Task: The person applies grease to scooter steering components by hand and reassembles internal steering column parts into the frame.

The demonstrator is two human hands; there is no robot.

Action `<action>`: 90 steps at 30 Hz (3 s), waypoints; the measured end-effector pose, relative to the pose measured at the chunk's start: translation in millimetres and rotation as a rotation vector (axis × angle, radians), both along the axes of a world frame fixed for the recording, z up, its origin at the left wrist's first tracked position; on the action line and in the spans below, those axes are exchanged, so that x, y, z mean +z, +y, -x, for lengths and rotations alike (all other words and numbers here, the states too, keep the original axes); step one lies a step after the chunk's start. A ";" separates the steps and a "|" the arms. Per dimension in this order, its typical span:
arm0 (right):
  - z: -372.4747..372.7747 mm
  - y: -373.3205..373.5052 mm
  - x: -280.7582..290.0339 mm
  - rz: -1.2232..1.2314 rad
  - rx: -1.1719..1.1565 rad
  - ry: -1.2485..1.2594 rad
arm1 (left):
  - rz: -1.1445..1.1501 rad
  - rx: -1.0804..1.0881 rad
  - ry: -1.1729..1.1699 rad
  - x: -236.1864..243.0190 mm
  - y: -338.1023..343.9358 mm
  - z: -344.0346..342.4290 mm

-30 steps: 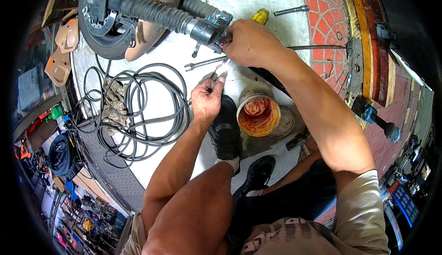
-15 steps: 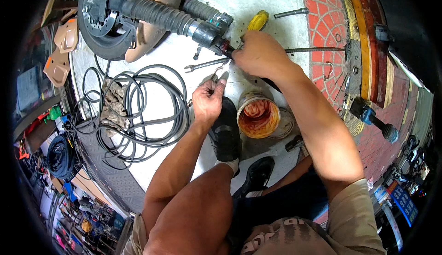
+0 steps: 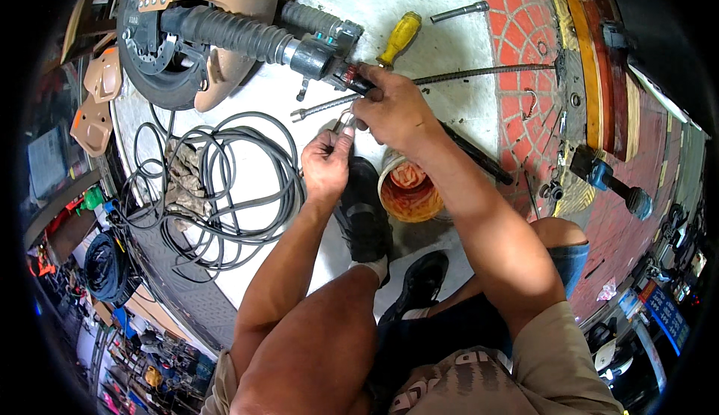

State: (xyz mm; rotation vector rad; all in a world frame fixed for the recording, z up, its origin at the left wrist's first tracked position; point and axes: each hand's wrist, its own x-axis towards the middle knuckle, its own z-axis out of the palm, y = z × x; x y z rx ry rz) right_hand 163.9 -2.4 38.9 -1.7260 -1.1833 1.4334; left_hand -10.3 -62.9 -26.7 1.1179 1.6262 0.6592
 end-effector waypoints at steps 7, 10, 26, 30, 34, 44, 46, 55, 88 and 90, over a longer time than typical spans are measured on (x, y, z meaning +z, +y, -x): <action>5.0 -28.0 21.5 -0.146 0.114 -0.299 | -0.107 0.224 -0.090 24.2 24.9 24.8; 10.2 -29.9 14.5 -0.160 0.212 -0.418 | -0.263 0.318 -0.184 65.0 49.8 35.5; -11.2 -0.9 4.2 0.306 -0.303 0.650 | -1.002 -0.310 0.717 127.3 203.5 5.7; -4.2 -4.0 3.8 0.200 -0.220 0.456 | -1.031 -0.305 0.765 126.7 206.9 3.0; 0.6 -13.7 -1.0 0.058 -0.121 0.209 | -0.745 -0.396 0.923 142.7 206.2 -6.1; -0.5 -13.1 4.2 0.119 -0.218 0.260 | -0.918 -0.320 1.000 127.5 210.2 -3.8; -4.6 -4.4 9.2 0.259 -0.286 0.509 | -0.945 -0.342 0.997 128.5 211.6 -5.6; -30.2 -55.3 58.7 0.194 -0.511 0.403 | -0.820 -0.658 1.000 153.1 208.9 -10.4; 45.2 -121.3 14.0 0.646 -0.686 0.370 | -0.619 -0.709 0.988 154.4 214.8 -4.3; 40.4 -130.8 8.9 0.605 -0.679 0.412 | -0.627 -0.707 0.971 155.1 215.3 -4.3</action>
